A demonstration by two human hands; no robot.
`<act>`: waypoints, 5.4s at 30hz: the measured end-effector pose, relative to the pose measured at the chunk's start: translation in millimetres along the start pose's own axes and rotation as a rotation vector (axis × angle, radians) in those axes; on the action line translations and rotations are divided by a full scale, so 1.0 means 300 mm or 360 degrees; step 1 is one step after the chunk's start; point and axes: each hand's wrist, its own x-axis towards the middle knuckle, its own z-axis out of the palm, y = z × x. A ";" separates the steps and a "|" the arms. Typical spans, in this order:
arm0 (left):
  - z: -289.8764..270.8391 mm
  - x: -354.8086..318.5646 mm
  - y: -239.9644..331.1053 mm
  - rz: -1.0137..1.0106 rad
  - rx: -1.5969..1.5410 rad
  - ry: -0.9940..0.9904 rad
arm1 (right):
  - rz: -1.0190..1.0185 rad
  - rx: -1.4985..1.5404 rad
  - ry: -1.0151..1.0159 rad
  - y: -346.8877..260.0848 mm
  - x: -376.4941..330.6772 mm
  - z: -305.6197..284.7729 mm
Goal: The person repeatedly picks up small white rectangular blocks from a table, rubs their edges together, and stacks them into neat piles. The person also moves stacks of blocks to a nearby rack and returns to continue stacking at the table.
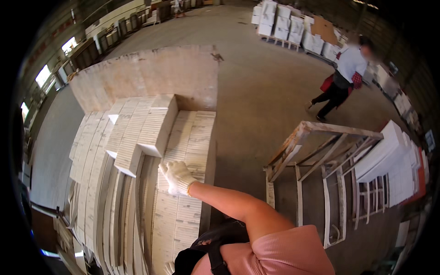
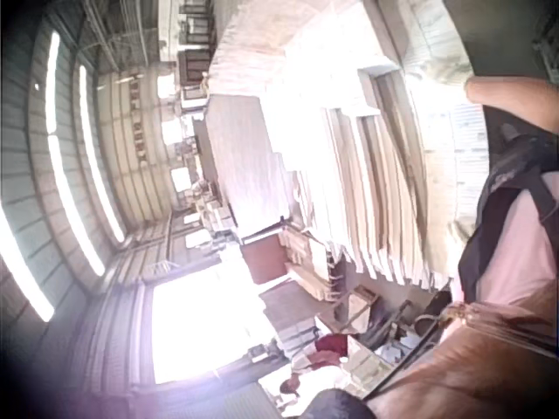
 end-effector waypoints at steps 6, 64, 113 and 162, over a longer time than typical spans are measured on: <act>-0.072 0.119 0.083 0.0166 0.0004 0.0030 | 0.0040 0.0057 0.0192 0.083 -0.023 0.081; 0.009 1.706 0.119 0.1290 0.0467 -0.0181 | -0.0011 0.0044 0.0338 0.054 0.066 0.166; -0.469 1.219 -0.041 -0.0116 -0.0924 -0.0779 | 0.0053 0.0023 0.0124 0.045 0.082 0.100; -0.244 -1.730 0.883 -0.1658 -0.2133 0.3990 | -0.1279 0.1187 -0.2051 -1.658 -1.177 0.641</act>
